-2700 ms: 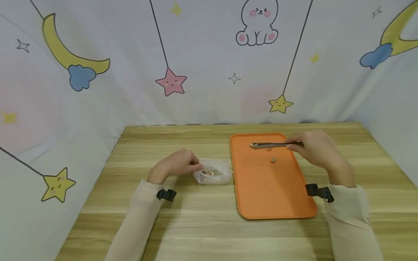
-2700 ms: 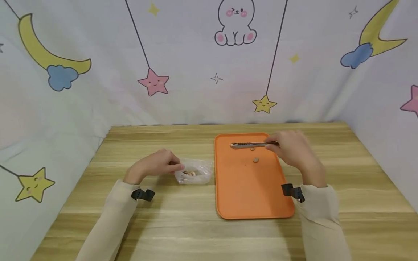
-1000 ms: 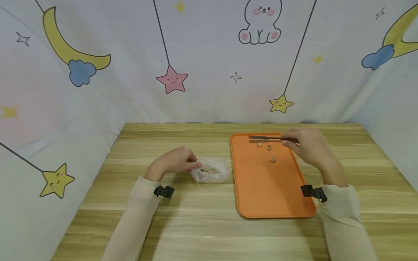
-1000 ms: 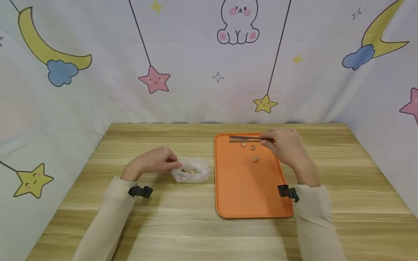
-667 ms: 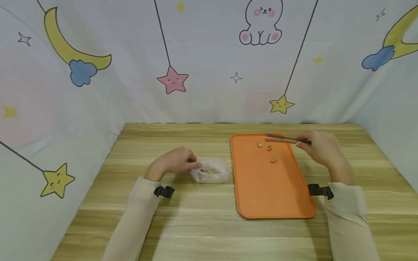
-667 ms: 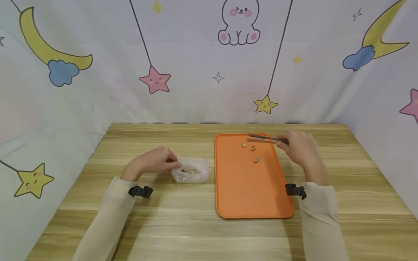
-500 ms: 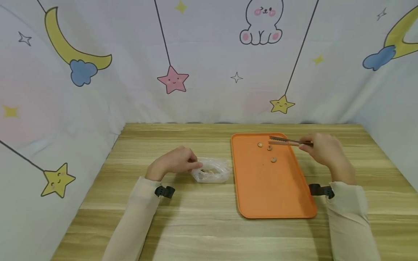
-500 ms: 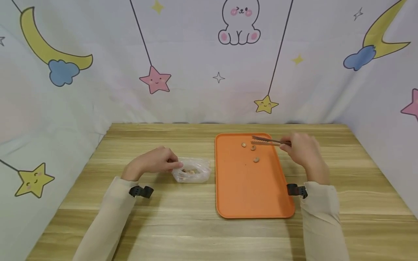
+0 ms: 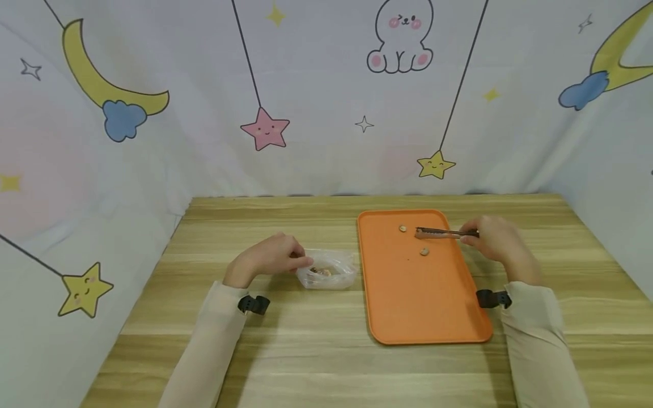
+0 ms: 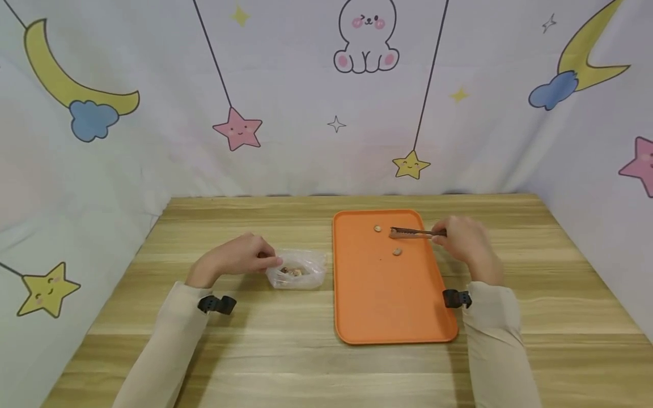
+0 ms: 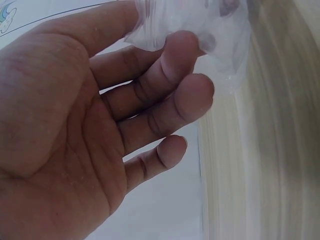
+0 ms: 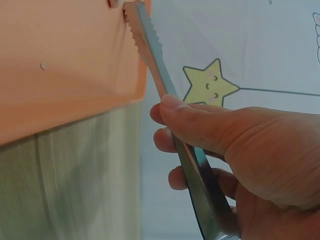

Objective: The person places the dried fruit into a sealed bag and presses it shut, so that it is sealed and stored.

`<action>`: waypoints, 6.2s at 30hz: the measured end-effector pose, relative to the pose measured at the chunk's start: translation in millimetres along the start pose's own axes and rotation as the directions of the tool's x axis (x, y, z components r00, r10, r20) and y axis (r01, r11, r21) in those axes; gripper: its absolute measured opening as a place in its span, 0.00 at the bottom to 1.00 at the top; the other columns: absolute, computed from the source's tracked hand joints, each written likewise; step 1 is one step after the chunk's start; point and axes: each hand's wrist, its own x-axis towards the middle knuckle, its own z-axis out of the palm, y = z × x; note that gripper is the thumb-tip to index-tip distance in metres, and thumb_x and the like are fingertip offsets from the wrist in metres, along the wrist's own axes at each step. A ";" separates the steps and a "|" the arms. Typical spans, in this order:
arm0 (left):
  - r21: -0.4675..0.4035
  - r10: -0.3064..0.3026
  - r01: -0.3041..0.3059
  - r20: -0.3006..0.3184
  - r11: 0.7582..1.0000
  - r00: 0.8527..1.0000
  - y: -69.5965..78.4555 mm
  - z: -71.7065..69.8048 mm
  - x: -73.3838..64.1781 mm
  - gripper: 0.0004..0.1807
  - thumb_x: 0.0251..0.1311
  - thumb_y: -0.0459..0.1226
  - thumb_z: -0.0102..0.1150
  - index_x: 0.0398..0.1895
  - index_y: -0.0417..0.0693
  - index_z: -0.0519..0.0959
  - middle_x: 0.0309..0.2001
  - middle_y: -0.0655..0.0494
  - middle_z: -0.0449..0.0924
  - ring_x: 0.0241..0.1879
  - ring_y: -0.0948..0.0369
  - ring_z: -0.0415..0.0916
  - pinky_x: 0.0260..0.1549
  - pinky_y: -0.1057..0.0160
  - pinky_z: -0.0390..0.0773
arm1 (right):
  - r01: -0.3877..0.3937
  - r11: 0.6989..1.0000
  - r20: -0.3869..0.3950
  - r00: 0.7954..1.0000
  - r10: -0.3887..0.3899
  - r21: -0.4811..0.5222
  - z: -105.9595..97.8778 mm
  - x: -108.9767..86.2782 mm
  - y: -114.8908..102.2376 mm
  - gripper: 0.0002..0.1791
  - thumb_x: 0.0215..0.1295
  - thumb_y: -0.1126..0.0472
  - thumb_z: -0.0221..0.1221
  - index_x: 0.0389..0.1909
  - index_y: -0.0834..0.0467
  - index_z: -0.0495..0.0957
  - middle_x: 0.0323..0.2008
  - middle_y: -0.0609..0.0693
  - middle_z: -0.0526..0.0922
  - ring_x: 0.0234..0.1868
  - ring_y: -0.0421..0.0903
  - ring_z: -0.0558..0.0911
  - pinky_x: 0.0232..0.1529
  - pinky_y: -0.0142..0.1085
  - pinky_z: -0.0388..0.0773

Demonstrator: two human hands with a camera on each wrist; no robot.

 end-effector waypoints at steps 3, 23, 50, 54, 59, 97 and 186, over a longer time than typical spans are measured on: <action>-0.001 0.000 0.000 -0.002 1.000 1.000 -1.2 0.9 -0.7 0.19 0.73 0.45 0.55 0.24 0.49 0.83 0.18 0.53 0.76 0.15 0.66 0.59 0.22 0.65 0.64 | 0.007 1.000 -0.003 1.000 -0.007 0.008 1.2 1.1 -2.7 0.09 0.66 0.60 0.65 0.43 0.61 0.86 0.38 0.58 0.86 0.32 0.51 0.80 0.32 0.48 0.74; -0.006 0.000 0.001 0.014 1.000 1.000 -1.4 -0.8 1.0 0.19 0.73 0.46 0.55 0.24 0.49 0.84 0.16 0.59 0.73 0.16 0.66 0.58 0.22 0.65 0.62 | 0.165 0.983 -0.191 0.965 -0.177 -0.074 -24.7 -8.1 -64.3 0.10 0.69 0.58 0.63 0.45 0.58 0.87 0.37 0.53 0.87 0.28 0.45 0.80 0.30 0.45 0.75; 0.010 -0.002 0.001 0.022 1.000 1.000 1.4 -0.5 2.6 0.19 0.73 0.46 0.55 0.22 0.51 0.83 0.17 0.59 0.74 0.15 0.66 0.59 0.23 0.65 0.64 | 0.542 0.799 -0.354 0.716 -0.602 -0.261 10.5 -1.7 -152.9 0.06 0.60 0.57 0.70 0.37 0.52 0.87 0.31 0.43 0.81 0.31 0.44 0.80 0.31 0.39 0.69; 0.011 -0.005 0.004 0.018 1.000 1.000 1.5 -0.6 3.8 0.20 0.73 0.46 0.55 0.21 0.51 0.83 0.16 0.60 0.73 0.15 0.66 0.59 0.23 0.65 0.64 | 0.539 0.801 -0.347 0.722 -0.598 -0.259 10.9 -1.3 -152.8 0.06 0.61 0.57 0.70 0.37 0.52 0.87 0.31 0.42 0.82 0.31 0.44 0.80 0.32 0.39 0.69; 0.008 -0.005 0.005 0.020 1.000 1.000 0.8 0.1 3.5 0.20 0.73 0.46 0.56 0.21 0.51 0.82 0.17 0.57 0.74 0.16 0.66 0.58 0.23 0.66 0.63 | 0.529 0.819 -0.347 0.742 -0.573 -0.221 9.9 -1.2 -150.9 0.06 0.61 0.57 0.70 0.38 0.52 0.87 0.32 0.43 0.82 0.31 0.43 0.80 0.33 0.40 0.70; -0.016 -0.003 0.004 0.035 1.000 0.999 -1.3 4.2 1.5 0.18 0.73 0.46 0.55 0.25 0.51 0.84 0.14 0.61 0.70 0.14 0.66 0.58 0.21 0.66 0.64 | 0.037 0.999 -0.145 0.989 -0.039 -0.015 14.4 11.2 -25.5 0.13 0.70 0.59 0.62 0.50 0.61 0.85 0.41 0.58 0.84 0.35 0.55 0.82 0.34 0.50 0.76; -0.020 -0.004 0.004 0.031 1.000 1.000 1.5 0.6 -0.1 0.18 0.73 0.46 0.55 0.25 0.51 0.85 0.16 0.60 0.73 0.14 0.65 0.57 0.22 0.65 0.63 | 0.310 0.950 -0.238 0.920 -0.312 -0.049 -34.3 -20.5 -68.3 0.11 0.64 0.63 0.67 0.47 0.58 0.87 0.43 0.54 0.86 0.32 0.47 0.81 0.34 0.44 0.76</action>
